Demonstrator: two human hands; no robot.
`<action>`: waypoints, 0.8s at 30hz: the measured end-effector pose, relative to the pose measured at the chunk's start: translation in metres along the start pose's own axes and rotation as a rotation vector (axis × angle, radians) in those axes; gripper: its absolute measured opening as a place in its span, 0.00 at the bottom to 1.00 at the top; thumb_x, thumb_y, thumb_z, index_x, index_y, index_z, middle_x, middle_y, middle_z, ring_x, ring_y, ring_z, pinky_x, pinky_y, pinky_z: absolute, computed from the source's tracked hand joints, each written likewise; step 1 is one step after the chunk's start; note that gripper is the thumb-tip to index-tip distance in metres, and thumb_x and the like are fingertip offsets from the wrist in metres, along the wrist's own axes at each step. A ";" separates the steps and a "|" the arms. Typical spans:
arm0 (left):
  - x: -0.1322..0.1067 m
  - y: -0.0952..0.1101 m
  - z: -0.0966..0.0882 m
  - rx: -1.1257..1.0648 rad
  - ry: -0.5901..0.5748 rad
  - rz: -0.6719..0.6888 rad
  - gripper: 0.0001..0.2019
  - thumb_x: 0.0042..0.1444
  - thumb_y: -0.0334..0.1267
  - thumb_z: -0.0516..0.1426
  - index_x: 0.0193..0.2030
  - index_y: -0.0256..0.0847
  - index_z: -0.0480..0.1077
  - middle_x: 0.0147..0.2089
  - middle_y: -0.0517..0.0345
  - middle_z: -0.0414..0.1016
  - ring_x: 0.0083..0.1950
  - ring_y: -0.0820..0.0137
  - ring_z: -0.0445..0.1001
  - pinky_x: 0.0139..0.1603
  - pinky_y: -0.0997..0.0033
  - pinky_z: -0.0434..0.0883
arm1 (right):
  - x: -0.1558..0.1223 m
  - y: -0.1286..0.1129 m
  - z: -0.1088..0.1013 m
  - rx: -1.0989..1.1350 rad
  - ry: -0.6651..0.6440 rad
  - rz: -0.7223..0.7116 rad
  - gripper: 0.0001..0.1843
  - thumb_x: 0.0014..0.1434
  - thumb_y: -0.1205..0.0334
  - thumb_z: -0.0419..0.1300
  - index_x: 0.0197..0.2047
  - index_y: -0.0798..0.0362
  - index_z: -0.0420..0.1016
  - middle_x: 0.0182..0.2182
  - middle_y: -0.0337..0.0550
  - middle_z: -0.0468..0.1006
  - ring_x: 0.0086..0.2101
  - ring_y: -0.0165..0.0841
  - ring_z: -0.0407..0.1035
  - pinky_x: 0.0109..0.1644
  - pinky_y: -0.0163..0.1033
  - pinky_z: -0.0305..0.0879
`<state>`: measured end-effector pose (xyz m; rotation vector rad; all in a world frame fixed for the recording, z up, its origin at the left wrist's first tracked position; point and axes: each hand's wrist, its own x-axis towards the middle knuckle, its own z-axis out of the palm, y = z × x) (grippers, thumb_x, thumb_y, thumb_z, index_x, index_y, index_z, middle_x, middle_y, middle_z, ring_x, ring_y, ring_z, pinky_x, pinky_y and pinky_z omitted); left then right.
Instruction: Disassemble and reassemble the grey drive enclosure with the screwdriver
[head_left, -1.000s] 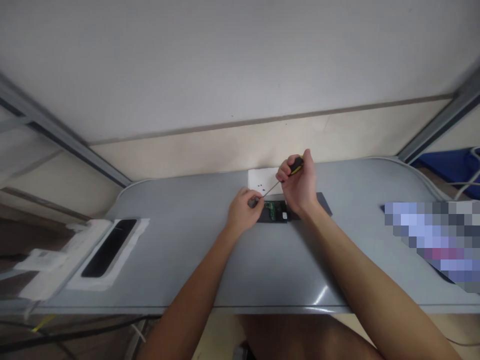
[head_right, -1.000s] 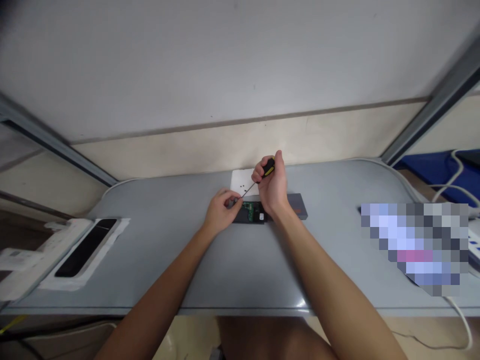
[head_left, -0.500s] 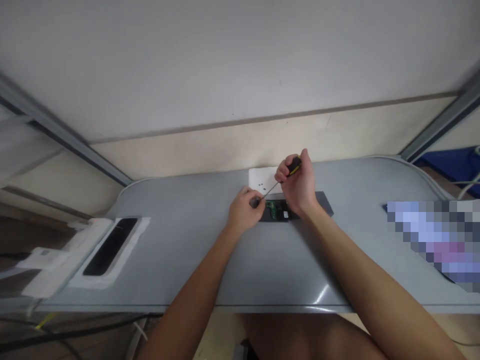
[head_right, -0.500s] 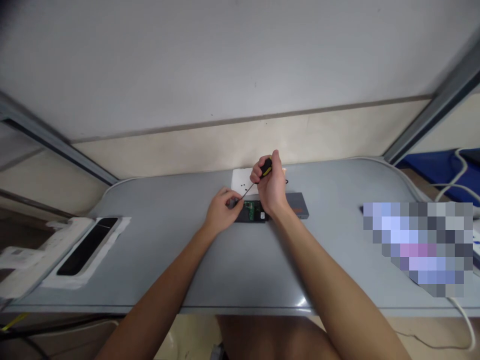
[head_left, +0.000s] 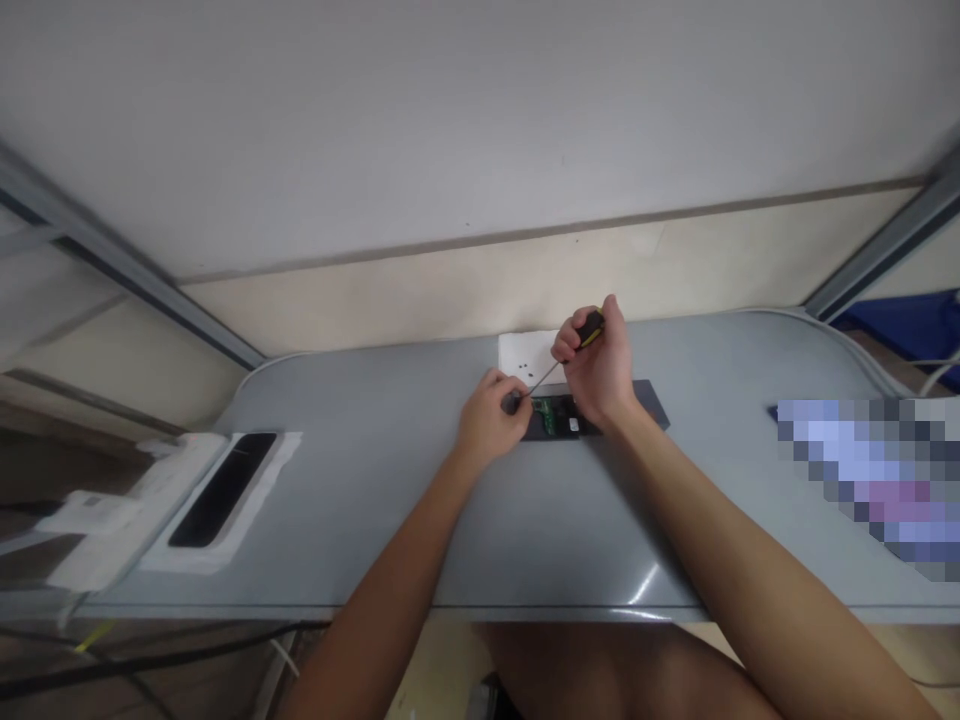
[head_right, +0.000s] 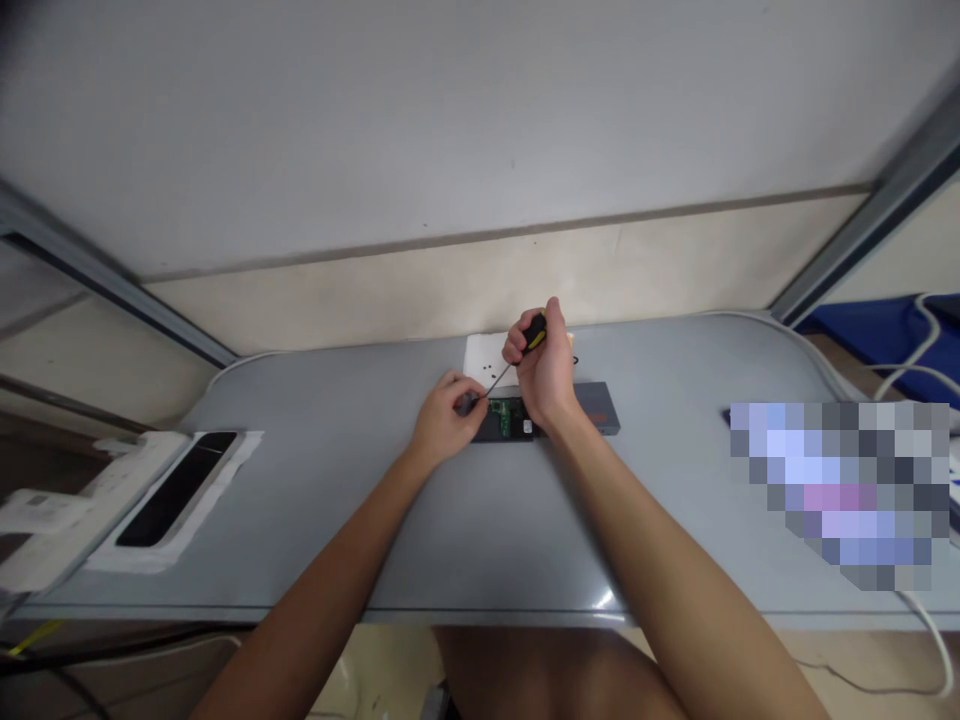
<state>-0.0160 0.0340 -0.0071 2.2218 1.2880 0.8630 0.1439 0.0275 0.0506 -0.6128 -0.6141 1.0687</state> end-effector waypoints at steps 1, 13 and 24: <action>0.000 0.000 -0.001 -0.004 -0.006 -0.003 0.03 0.60 0.33 0.60 0.38 0.44 0.76 0.42 0.57 0.72 0.38 0.71 0.71 0.42 0.69 0.69 | 0.000 0.000 -0.001 -0.004 0.002 0.001 0.30 0.64 0.30 0.57 0.28 0.47 0.62 0.21 0.32 0.55 0.20 0.27 0.54 0.23 0.36 0.59; 0.003 -0.004 0.000 -0.073 0.023 -0.138 0.14 0.61 0.25 0.50 0.40 0.44 0.74 0.38 0.58 0.77 0.39 0.67 0.73 0.43 0.67 0.67 | -0.001 0.005 -0.001 -0.030 -0.017 -0.001 0.30 0.63 0.30 0.58 0.26 0.47 0.62 0.20 0.33 0.57 0.20 0.28 0.55 0.24 0.37 0.59; 0.005 -0.003 0.001 -0.042 0.013 -0.126 0.15 0.62 0.25 0.51 0.34 0.44 0.76 0.38 0.58 0.80 0.41 0.66 0.76 0.45 0.66 0.68 | -0.003 0.012 0.001 0.024 -0.036 0.013 0.28 0.63 0.33 0.61 0.27 0.48 0.65 0.22 0.34 0.57 0.22 0.27 0.55 0.23 0.36 0.57</action>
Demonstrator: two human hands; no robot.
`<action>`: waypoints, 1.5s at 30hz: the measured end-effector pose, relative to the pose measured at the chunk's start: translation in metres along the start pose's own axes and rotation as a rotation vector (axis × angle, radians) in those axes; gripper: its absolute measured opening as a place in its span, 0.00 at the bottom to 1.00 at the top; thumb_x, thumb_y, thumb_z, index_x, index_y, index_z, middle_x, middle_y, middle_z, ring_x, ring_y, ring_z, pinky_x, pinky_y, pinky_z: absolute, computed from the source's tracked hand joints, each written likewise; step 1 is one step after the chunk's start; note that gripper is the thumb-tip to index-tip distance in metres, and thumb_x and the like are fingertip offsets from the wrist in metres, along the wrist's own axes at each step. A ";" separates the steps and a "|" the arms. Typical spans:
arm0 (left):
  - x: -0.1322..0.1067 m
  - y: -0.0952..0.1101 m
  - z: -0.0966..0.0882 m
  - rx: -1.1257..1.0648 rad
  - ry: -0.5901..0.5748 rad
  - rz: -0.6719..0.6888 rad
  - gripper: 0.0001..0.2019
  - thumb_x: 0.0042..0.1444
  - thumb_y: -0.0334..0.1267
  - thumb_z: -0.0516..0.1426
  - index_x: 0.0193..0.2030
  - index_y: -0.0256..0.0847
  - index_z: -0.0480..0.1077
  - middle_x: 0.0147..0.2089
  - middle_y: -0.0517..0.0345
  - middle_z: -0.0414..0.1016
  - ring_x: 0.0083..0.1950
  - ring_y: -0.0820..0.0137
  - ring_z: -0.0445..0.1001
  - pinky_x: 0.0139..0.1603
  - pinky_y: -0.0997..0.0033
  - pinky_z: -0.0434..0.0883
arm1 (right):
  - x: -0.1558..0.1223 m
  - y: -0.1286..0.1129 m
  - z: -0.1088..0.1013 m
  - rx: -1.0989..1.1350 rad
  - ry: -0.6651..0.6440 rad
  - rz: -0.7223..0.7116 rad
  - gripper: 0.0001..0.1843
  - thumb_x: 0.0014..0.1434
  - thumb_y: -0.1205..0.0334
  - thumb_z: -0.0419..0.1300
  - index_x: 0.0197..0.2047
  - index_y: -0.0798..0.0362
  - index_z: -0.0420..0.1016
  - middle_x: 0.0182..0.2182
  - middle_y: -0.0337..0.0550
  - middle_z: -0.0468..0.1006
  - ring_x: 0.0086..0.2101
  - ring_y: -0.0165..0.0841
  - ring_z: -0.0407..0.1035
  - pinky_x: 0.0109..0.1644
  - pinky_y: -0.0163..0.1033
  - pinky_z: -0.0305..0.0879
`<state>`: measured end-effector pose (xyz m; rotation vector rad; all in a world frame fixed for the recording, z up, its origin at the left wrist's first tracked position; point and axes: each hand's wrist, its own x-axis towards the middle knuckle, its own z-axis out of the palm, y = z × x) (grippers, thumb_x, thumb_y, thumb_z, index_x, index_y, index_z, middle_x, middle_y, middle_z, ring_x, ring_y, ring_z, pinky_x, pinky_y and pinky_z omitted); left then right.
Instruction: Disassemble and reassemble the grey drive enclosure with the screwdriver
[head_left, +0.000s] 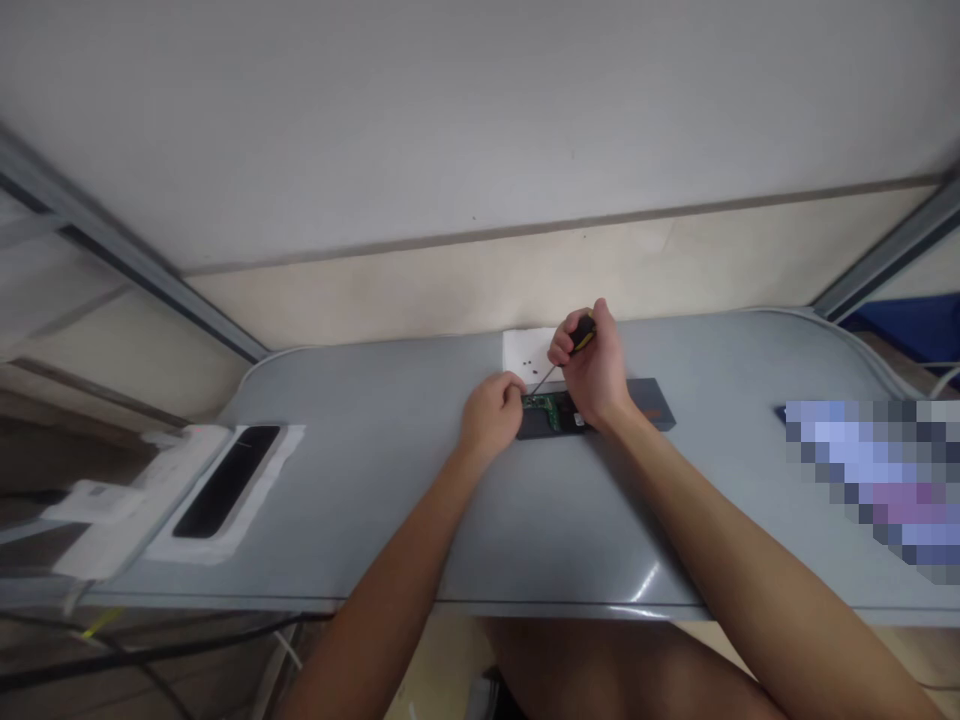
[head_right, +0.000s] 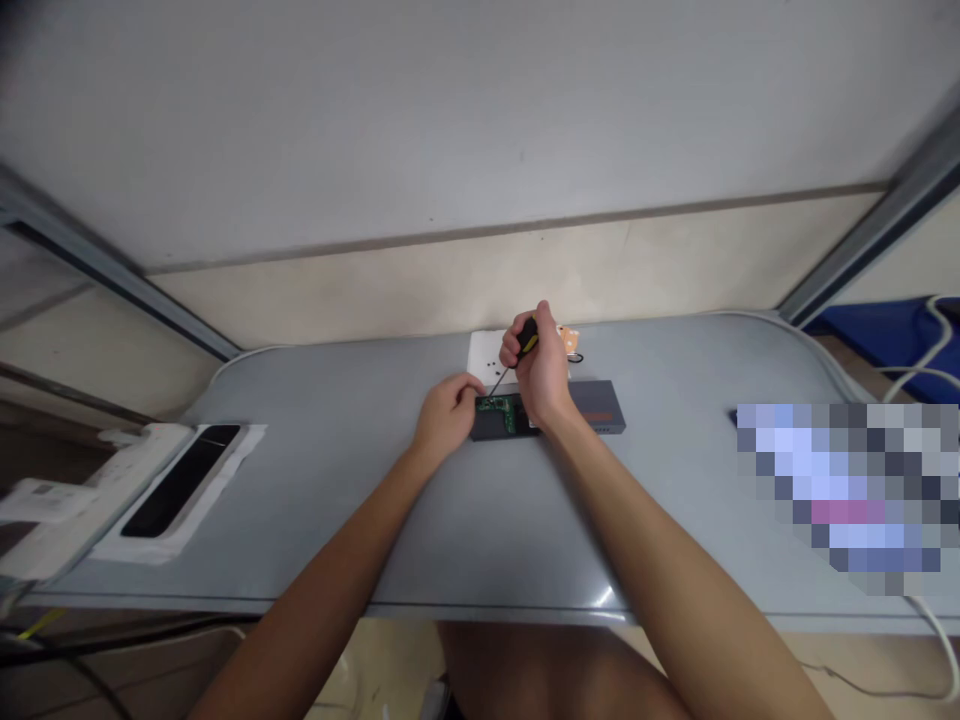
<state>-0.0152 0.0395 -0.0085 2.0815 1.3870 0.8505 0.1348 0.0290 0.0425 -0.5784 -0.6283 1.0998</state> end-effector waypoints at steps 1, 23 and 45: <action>0.000 0.000 0.000 -0.001 0.000 0.004 0.15 0.62 0.25 0.51 0.34 0.44 0.75 0.37 0.58 0.80 0.41 0.66 0.76 0.45 0.66 0.68 | 0.000 0.000 0.000 -0.002 0.000 0.001 0.28 0.63 0.33 0.61 0.27 0.48 0.65 0.22 0.34 0.56 0.22 0.28 0.55 0.23 0.36 0.56; 0.000 -0.002 0.004 0.038 -0.011 0.037 0.14 0.64 0.28 0.51 0.33 0.43 0.76 0.38 0.57 0.80 0.41 0.67 0.74 0.44 0.67 0.68 | 0.000 0.012 -0.001 -0.184 -0.065 -0.039 0.29 0.63 0.30 0.58 0.29 0.48 0.64 0.20 0.33 0.59 0.21 0.28 0.57 0.24 0.37 0.58; 0.001 -0.004 0.004 0.044 -0.024 0.098 0.14 0.64 0.28 0.51 0.32 0.43 0.75 0.37 0.57 0.79 0.42 0.67 0.75 0.46 0.67 0.69 | -0.008 0.012 0.009 -0.443 -0.192 -0.130 0.27 0.65 0.31 0.58 0.32 0.46 0.61 0.23 0.32 0.61 0.23 0.28 0.57 0.27 0.37 0.57</action>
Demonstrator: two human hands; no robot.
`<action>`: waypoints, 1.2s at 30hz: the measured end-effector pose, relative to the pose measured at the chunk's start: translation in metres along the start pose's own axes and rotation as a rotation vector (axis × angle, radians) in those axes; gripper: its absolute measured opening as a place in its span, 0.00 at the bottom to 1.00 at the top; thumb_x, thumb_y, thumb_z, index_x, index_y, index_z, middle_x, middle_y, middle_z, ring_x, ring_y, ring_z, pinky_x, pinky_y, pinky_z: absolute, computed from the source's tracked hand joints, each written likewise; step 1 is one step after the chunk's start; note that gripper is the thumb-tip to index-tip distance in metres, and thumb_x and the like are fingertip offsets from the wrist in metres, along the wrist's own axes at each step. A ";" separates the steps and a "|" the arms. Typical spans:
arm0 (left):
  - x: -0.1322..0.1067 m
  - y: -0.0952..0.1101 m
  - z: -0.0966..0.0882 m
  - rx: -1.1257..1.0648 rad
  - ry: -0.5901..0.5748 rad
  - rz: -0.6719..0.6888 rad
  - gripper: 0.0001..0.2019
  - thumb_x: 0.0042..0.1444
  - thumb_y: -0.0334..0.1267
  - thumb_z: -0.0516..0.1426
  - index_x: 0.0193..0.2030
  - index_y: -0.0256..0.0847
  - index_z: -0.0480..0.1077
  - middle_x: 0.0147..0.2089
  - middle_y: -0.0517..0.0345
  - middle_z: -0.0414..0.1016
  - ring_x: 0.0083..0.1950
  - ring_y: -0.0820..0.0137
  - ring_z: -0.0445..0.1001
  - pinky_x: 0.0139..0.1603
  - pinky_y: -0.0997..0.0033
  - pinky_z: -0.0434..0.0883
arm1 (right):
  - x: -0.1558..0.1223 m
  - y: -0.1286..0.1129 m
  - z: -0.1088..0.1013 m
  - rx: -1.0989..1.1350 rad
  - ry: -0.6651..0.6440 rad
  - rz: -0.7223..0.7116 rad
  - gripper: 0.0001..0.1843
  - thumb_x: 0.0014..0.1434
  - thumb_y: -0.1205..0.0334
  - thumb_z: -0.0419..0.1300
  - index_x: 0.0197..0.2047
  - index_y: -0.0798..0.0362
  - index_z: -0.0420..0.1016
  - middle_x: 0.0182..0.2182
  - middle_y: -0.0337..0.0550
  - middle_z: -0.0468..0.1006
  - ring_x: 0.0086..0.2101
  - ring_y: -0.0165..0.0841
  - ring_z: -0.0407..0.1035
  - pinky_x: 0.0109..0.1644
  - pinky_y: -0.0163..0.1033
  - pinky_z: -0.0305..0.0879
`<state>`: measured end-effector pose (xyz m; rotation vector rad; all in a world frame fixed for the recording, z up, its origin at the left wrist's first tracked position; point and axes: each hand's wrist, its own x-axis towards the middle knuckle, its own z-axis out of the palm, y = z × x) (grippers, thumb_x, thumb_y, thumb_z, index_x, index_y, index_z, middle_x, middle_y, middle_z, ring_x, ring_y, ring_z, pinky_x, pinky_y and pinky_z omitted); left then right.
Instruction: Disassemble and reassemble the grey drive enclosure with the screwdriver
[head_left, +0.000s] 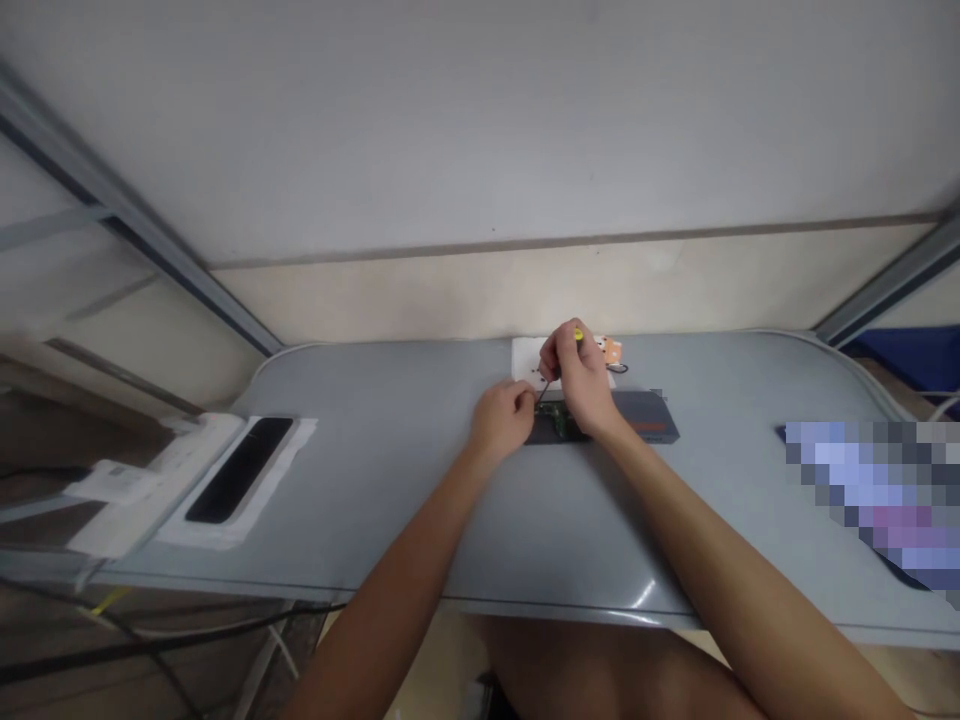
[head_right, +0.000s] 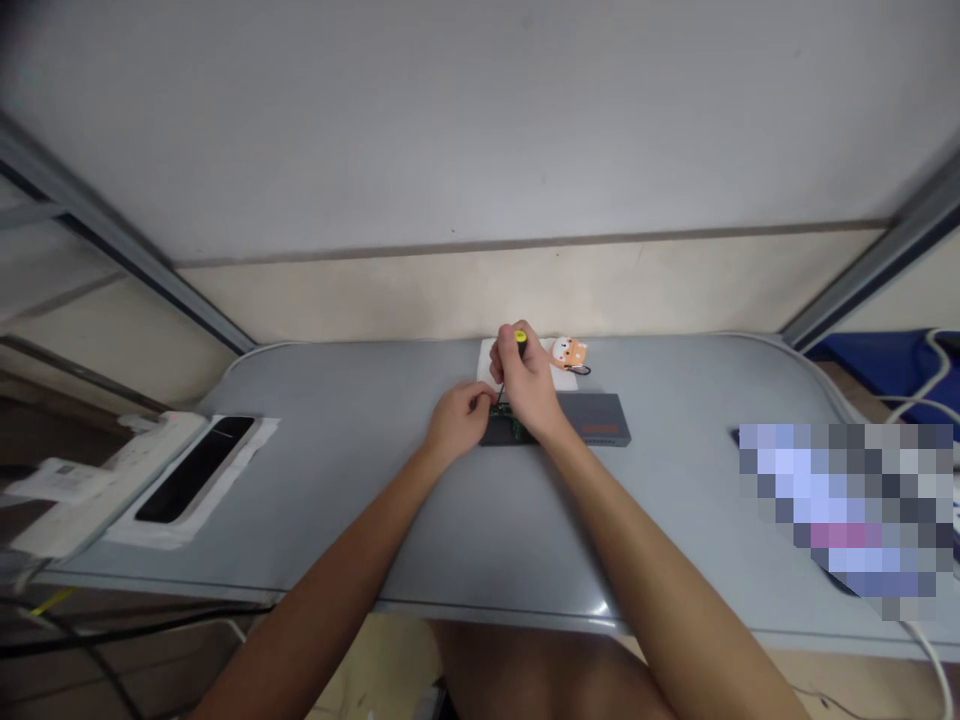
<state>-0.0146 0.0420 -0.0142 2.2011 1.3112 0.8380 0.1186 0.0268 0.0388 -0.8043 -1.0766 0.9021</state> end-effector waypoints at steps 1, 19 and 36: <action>0.000 0.000 0.000 0.004 0.000 0.002 0.14 0.64 0.29 0.51 0.32 0.43 0.75 0.36 0.57 0.79 0.42 0.66 0.75 0.46 0.67 0.69 | 0.001 0.000 -0.001 0.041 -0.023 0.017 0.26 0.66 0.32 0.56 0.34 0.46 0.64 0.24 0.33 0.61 0.24 0.28 0.58 0.28 0.38 0.57; 0.000 0.001 0.000 0.018 -0.016 -0.010 0.14 0.65 0.29 0.50 0.35 0.44 0.76 0.40 0.57 0.78 0.45 0.67 0.75 0.51 0.67 0.70 | 0.005 -0.008 -0.011 0.185 -0.049 0.126 0.24 0.63 0.32 0.60 0.46 0.43 0.72 0.25 0.34 0.62 0.26 0.31 0.61 0.32 0.39 0.63; 0.000 0.000 0.001 0.018 -0.004 0.001 0.14 0.65 0.29 0.50 0.34 0.44 0.76 0.39 0.58 0.78 0.42 0.67 0.74 0.47 0.68 0.69 | 0.008 -0.012 -0.025 0.220 -0.022 0.166 0.20 0.63 0.37 0.62 0.45 0.44 0.74 0.28 0.36 0.68 0.29 0.32 0.66 0.36 0.40 0.68</action>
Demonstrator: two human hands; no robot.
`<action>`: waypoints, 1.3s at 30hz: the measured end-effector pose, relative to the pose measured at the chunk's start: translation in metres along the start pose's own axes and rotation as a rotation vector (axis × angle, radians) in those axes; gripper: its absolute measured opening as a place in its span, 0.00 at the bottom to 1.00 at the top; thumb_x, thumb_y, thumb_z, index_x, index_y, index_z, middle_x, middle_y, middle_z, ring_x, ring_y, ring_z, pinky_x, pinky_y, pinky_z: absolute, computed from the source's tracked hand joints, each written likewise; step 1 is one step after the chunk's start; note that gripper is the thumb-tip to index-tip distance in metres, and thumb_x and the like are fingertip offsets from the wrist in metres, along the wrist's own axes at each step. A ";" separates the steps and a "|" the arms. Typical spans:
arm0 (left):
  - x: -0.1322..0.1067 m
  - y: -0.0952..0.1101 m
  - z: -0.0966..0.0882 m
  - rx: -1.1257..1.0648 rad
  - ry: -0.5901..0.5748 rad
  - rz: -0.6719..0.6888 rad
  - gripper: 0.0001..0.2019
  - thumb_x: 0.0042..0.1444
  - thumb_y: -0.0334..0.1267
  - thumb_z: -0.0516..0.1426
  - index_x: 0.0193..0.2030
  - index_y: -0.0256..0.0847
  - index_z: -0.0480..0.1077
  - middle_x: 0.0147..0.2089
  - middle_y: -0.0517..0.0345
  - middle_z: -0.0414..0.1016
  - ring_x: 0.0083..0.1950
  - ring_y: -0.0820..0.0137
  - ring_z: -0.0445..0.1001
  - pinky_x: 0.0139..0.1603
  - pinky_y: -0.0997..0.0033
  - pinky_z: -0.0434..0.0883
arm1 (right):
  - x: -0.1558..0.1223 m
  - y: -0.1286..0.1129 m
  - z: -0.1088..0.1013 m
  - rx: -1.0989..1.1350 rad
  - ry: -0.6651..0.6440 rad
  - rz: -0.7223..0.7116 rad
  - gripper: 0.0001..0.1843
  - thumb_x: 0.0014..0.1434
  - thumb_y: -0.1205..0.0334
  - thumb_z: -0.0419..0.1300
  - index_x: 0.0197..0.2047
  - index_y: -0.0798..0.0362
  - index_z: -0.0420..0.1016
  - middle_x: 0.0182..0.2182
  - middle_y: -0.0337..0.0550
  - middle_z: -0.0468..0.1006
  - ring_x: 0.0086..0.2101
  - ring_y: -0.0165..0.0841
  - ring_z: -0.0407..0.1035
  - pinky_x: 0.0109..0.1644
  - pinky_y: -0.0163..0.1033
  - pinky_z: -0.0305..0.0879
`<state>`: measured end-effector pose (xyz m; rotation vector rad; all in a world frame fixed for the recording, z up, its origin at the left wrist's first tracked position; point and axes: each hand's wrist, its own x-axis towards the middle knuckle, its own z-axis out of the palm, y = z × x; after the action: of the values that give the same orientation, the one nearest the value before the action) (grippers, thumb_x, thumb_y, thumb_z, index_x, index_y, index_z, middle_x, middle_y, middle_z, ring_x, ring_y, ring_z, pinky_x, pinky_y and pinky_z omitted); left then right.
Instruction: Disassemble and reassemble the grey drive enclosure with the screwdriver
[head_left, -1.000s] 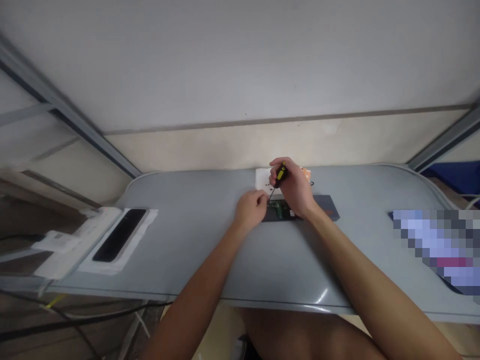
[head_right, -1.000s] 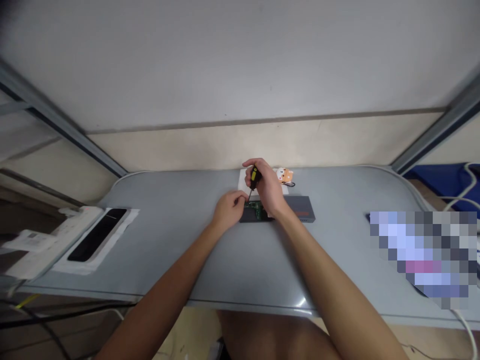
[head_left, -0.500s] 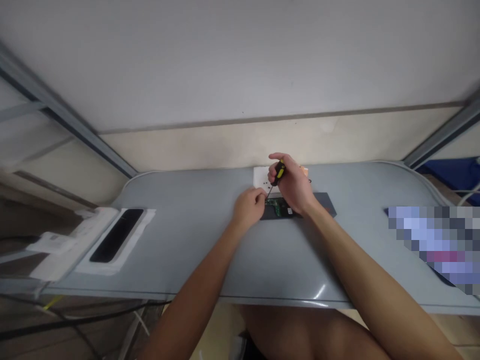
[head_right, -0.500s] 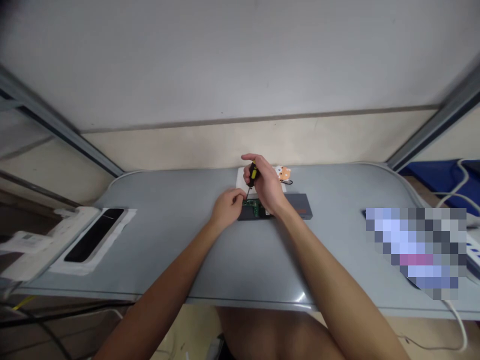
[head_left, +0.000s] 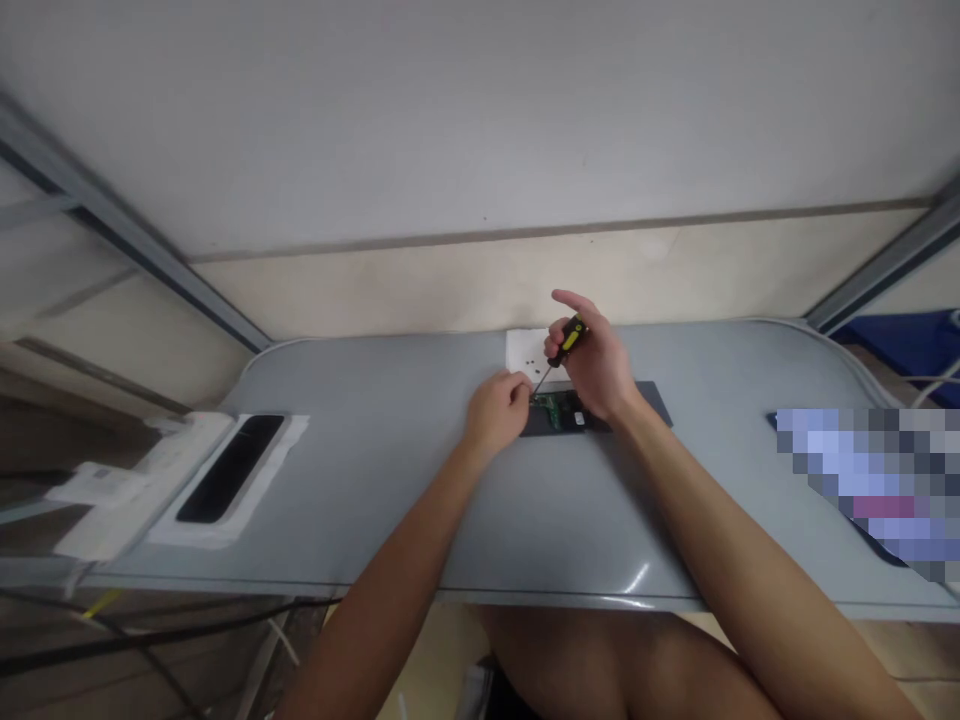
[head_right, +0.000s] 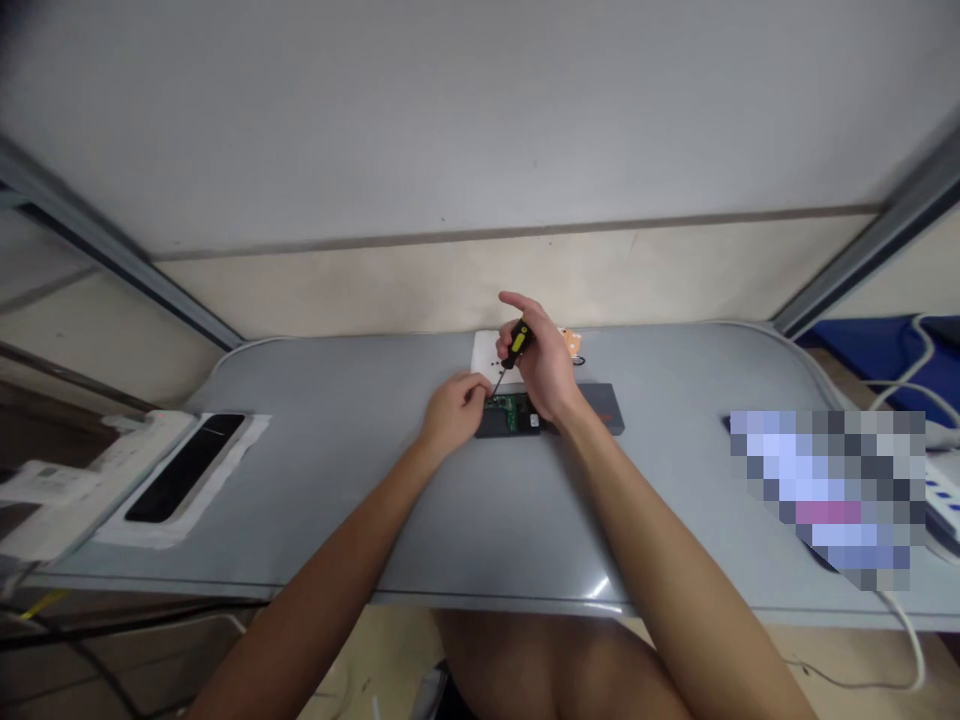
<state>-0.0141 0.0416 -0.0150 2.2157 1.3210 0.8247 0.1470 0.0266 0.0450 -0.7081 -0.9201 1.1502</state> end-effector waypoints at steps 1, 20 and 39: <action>0.000 0.000 0.000 -0.002 -0.003 -0.002 0.14 0.65 0.29 0.50 0.34 0.44 0.76 0.39 0.57 0.78 0.42 0.67 0.74 0.48 0.68 0.69 | 0.000 -0.001 -0.002 0.009 -0.003 0.013 0.18 0.61 0.39 0.65 0.42 0.45 0.74 0.30 0.37 0.70 0.31 0.31 0.68 0.37 0.40 0.68; 0.000 0.001 -0.001 0.008 -0.007 -0.013 0.14 0.65 0.29 0.50 0.35 0.44 0.76 0.40 0.57 0.79 0.44 0.66 0.75 0.48 0.67 0.69 | -0.006 0.006 0.008 -0.053 0.074 -0.022 0.28 0.54 0.37 0.71 0.32 0.47 0.62 0.30 0.36 0.72 0.29 0.29 0.68 0.33 0.37 0.66; 0.000 0.001 -0.001 -0.008 0.006 -0.008 0.14 0.65 0.29 0.50 0.34 0.43 0.75 0.39 0.56 0.79 0.43 0.66 0.75 0.49 0.66 0.69 | -0.002 0.005 -0.004 0.017 0.084 0.022 0.28 0.54 0.33 0.69 0.34 0.46 0.64 0.32 0.39 0.73 0.34 0.33 0.73 0.38 0.41 0.71</action>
<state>-0.0144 0.0413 -0.0133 2.2022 1.3260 0.8326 0.1479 0.0256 0.0385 -0.7481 -0.8329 1.1379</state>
